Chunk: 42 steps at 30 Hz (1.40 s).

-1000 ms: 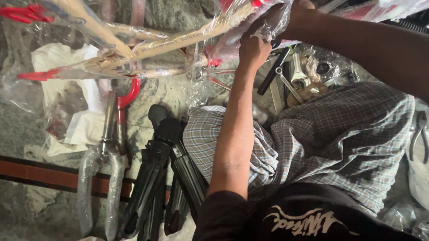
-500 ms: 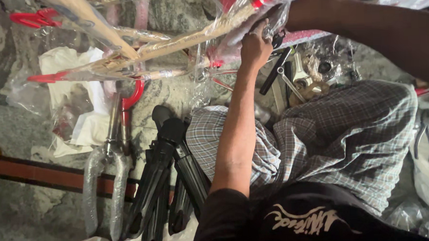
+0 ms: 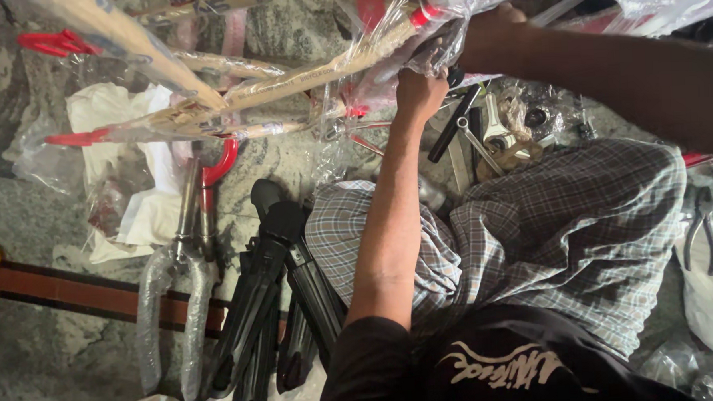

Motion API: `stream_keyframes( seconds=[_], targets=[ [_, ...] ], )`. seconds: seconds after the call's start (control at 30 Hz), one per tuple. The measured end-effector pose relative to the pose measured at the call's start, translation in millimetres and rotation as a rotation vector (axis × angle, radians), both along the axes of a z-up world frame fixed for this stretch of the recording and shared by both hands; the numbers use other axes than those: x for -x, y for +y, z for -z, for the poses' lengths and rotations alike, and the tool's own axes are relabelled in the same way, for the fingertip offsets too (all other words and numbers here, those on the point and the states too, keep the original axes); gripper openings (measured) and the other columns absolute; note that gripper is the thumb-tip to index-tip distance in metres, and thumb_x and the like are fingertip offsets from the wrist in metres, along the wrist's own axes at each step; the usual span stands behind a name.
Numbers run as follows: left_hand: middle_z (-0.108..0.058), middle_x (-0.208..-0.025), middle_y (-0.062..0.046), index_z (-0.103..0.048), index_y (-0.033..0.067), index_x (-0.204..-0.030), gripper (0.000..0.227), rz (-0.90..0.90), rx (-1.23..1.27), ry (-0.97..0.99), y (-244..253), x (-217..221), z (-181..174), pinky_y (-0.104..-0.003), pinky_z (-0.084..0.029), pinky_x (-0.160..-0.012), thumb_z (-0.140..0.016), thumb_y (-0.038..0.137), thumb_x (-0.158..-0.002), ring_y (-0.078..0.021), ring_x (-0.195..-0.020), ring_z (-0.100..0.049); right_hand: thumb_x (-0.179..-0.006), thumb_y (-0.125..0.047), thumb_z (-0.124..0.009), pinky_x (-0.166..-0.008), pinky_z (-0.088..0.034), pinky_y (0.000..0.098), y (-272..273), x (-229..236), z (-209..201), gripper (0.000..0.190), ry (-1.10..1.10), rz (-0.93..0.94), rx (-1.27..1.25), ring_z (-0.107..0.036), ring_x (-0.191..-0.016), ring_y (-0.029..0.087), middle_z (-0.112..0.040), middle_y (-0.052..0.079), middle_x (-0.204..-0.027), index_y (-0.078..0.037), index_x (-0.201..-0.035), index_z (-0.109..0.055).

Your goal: The person is assembling a bicycle frame. They use a wrench to tighten bolts on the frame, which is partially wrapped in protective plastic.

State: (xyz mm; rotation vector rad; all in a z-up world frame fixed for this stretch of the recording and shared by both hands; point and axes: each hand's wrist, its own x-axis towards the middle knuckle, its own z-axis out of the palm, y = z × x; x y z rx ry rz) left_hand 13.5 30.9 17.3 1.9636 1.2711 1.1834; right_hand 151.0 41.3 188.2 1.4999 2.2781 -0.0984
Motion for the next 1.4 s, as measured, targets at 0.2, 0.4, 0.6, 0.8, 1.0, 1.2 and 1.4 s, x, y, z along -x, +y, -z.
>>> stream_keyframes(
  seconds=[0.2, 0.4, 0.6, 0.8, 1.0, 1.2, 1.4],
  targets=[
    [-0.072, -0.124, -0.019, -0.068, 0.0083, -0.129, 0.042, 0.019, 0.108, 0.015, -2, 0, -5, -0.045, -0.053, -0.102, -0.071, 0.014, -0.087, -0.0398, -0.117, -0.067, -0.095, -0.036, -0.061, -0.089, -0.056, 0.0464, 20, -7, 38, 0.036, 0.366, -0.007, 0.129, -0.073, -0.101, 0.029, -0.074, 0.012, -0.111, -0.013, -0.121, -0.07],
    [-0.07, -0.124, -0.022, -0.063, 0.0108, -0.135, 0.052, 0.011, 0.115, 0.04, 1, 3, -15, -0.045, -0.052, -0.099, -0.073, 0.016, -0.084, -0.0414, -0.115, -0.067, -0.097, -0.039, -0.061, -0.091, -0.054, 0.0472, 24, -14, 25, 0.034, 0.217, 0.093, 0.178, -0.072, -0.1, 0.029, -0.075, 0.011, -0.107, -0.015, -0.119, -0.072],
    [-0.07, -0.123, -0.022, -0.064, 0.0097, -0.134, 0.05, 0.044, 0.169, 0.053, 2, 3, -9, -0.045, -0.052, -0.098, -0.071, 0.015, -0.085, -0.0421, -0.112, -0.068, -0.098, -0.038, -0.061, -0.09, -0.054, 0.0486, -8, -5, -13, 0.031, 0.064, 0.145, 0.121, -0.073, -0.1, 0.03, -0.076, 0.01, -0.105, -0.016, -0.116, -0.074],
    [-0.07, -0.123, -0.023, -0.067, 0.0092, -0.128, 0.046, -0.022, -0.109, 0.009, 4, 2, -4, -0.046, -0.051, -0.1, -0.071, 0.011, -0.083, -0.0422, -0.113, -0.067, -0.103, -0.033, -0.055, -0.087, -0.059, 0.0481, -1, -24, -11, 0.03, 0.156, -0.28, -0.05, -0.075, -0.099, 0.031, -0.077, 0.012, -0.111, -0.013, -0.115, -0.073],
    [-0.073, -0.116, -0.02, -0.068, 0.0085, -0.125, 0.037, -0.008, -0.013, 0.063, 4, 0, 20, -0.046, -0.053, -0.097, -0.068, 0.018, -0.09, -0.0405, -0.109, -0.069, -0.1, -0.033, -0.057, -0.081, -0.061, 0.0412, 22, -22, 46, 0.029, -0.046, -0.077, 0.185, -0.077, -0.093, 0.023, -0.079, 0.009, -0.105, -0.015, -0.113, -0.075],
    [-0.074, -0.117, -0.021, -0.071, 0.0066, -0.119, 0.029, 0.024, 0.185, 0.112, 2, 2, 18, -0.047, -0.053, -0.1, -0.067, 0.021, -0.094, -0.0411, -0.113, -0.069, -0.086, -0.037, -0.066, -0.088, -0.056, 0.0435, 35, -29, 103, 0.037, 0.241, -0.099, 0.062, -0.073, -0.102, 0.025, -0.077, 0.009, -0.109, -0.016, -0.114, -0.075],
    [-0.069, -0.121, -0.027, -0.063, 0.0032, -0.132, 0.048, 0.029, 0.171, 0.033, 0, 6, -3, -0.048, -0.05, -0.099, -0.068, 0.015, -0.085, -0.0437, -0.115, -0.065, -0.071, -0.04, -0.076, -0.096, -0.051, 0.0459, 59, -55, 145, 0.05, 0.355, -0.042, -0.139, -0.068, -0.111, 0.027, -0.076, 0.009, -0.114, -0.017, -0.116, -0.076]
  ],
)
